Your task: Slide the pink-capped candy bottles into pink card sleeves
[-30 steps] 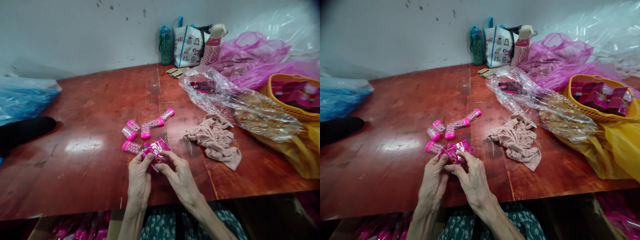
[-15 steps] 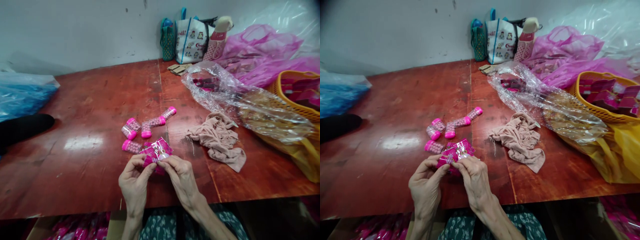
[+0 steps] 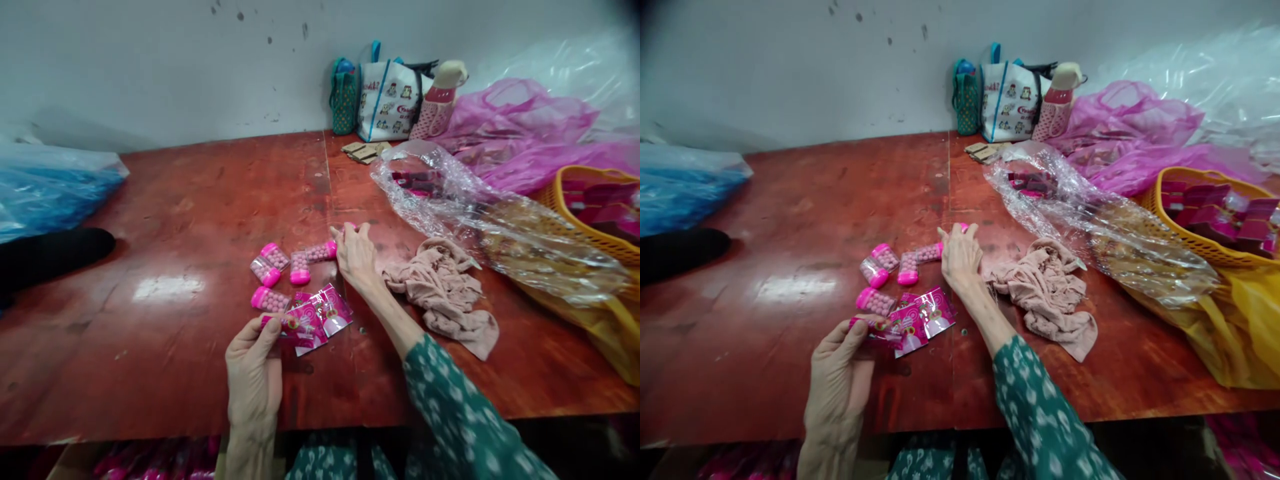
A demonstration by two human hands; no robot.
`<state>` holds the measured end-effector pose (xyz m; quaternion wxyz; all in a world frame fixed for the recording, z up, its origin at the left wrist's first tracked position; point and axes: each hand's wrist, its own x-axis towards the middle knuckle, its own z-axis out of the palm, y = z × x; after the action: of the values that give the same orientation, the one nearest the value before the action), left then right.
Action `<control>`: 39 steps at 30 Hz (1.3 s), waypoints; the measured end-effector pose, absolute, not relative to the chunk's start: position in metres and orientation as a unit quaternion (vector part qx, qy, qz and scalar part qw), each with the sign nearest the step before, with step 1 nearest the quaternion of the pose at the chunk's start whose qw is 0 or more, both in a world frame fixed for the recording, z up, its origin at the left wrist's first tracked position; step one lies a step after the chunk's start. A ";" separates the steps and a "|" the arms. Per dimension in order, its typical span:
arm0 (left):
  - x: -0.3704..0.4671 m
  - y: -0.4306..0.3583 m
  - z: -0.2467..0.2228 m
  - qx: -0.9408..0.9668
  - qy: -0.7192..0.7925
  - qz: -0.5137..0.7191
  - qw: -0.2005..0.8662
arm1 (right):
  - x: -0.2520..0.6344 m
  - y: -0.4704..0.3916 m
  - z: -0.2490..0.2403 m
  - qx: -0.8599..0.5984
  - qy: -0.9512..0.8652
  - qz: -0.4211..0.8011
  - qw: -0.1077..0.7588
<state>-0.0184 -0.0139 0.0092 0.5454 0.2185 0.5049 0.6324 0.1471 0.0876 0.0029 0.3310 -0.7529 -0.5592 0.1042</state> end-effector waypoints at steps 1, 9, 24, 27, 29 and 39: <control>-0.020 -0.014 0.009 0.208 0.504 0.638 0.544 | 0.146 0.098 -0.001 -0.771 -0.541 0.094 0.323; -0.035 -0.014 0.011 0.180 0.502 0.664 0.524 | 0.166 0.106 -0.007 -0.832 -0.455 0.084 0.306; -0.026 -0.020 0.013 0.130 0.463 0.672 0.563 | 0.154 -0.058 0.040 -0.473 -0.353 0.655 0.472; -0.022 -0.023 0.015 0.152 0.467 0.661 0.567 | 0.141 -0.070 0.044 -0.462 -0.342 0.664 0.478; -0.019 -0.025 0.016 0.172 0.467 0.657 0.567 | 0.136 -0.073 0.043 -0.480 -0.349 0.647 0.478; -0.015 -0.030 0.018 0.251 0.459 0.637 0.567 | 0.139 -0.081 0.043 -0.545 -0.391 0.603 0.433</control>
<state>-0.0154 -0.0296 0.0179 0.5668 0.2510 0.4588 0.6365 0.1390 -0.0808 0.0427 0.4326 -0.5446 -0.3905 0.6032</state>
